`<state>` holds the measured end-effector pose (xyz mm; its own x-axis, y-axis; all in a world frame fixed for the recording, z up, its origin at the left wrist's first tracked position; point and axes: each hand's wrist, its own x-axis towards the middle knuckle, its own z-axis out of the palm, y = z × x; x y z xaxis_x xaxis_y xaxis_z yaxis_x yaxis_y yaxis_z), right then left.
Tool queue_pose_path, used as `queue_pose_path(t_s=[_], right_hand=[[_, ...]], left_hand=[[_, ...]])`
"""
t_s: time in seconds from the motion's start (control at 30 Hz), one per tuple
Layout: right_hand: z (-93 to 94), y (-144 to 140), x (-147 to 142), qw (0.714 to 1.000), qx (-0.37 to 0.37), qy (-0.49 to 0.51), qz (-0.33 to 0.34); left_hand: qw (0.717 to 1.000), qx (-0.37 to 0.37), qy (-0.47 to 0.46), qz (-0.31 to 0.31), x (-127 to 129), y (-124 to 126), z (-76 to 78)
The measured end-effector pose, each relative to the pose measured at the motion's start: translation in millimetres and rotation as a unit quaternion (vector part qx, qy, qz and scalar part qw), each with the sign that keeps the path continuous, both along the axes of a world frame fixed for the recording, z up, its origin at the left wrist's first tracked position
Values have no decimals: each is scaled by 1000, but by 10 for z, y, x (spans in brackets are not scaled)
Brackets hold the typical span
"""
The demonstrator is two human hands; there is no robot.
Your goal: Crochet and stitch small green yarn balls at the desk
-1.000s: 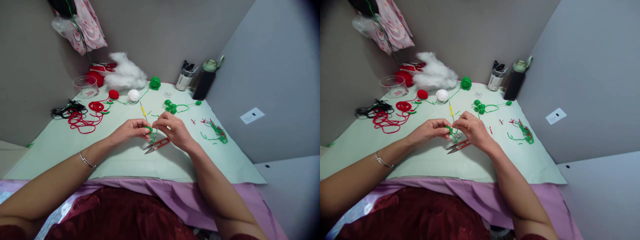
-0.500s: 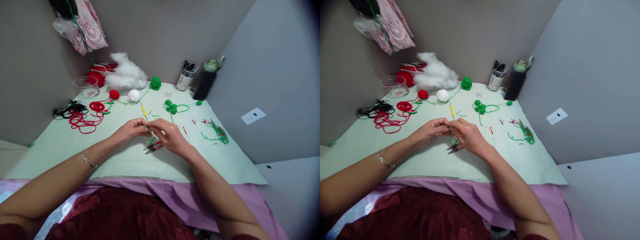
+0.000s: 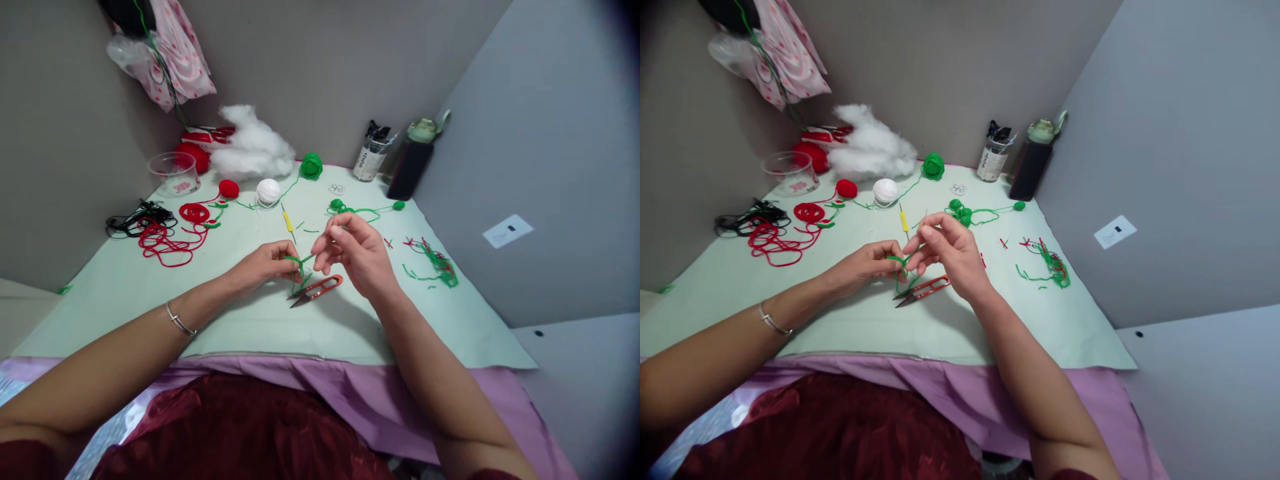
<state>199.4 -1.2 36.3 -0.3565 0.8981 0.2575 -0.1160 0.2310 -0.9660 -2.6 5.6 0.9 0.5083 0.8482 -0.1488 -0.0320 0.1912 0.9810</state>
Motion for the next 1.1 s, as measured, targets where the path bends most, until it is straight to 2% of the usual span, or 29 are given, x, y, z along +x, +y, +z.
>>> queue_pose_path(t_s=[0.07,0.13,0.23,0.33,0.47,0.53,0.6,0.73,0.87,1.1], right_hand=[[30,56,65,999,-26,31,-5],[47,120,135,996,6,61,-64],[54,200,220,977,75,98,-176],[41,237,260,968,107,66,-219],[12,225,255,976,115,-22,-182],[-4,205,237,974,145,-75,-158],[-21,182,214,957,204,-149,-145],[-60,144,178,902,299,-285,-128],[-94,142,174,878,334,-321,-119],[-119,167,182,862,355,-340,-124]], left_hand=[[1000,2,2,-2,3,-4,19],[1000,6,2,-9,1,-6,40],[1000,13,3,-14,-10,-8,71],[1000,10,-8,-6,-22,-9,82],[1000,11,-6,20,-33,7,44],[999,21,-9,30,-39,20,21],[999,32,-20,39,-44,27,13],[996,47,-43,62,-48,23,37],[996,53,-29,63,-47,19,59],[996,59,-25,55,-46,14,72]])
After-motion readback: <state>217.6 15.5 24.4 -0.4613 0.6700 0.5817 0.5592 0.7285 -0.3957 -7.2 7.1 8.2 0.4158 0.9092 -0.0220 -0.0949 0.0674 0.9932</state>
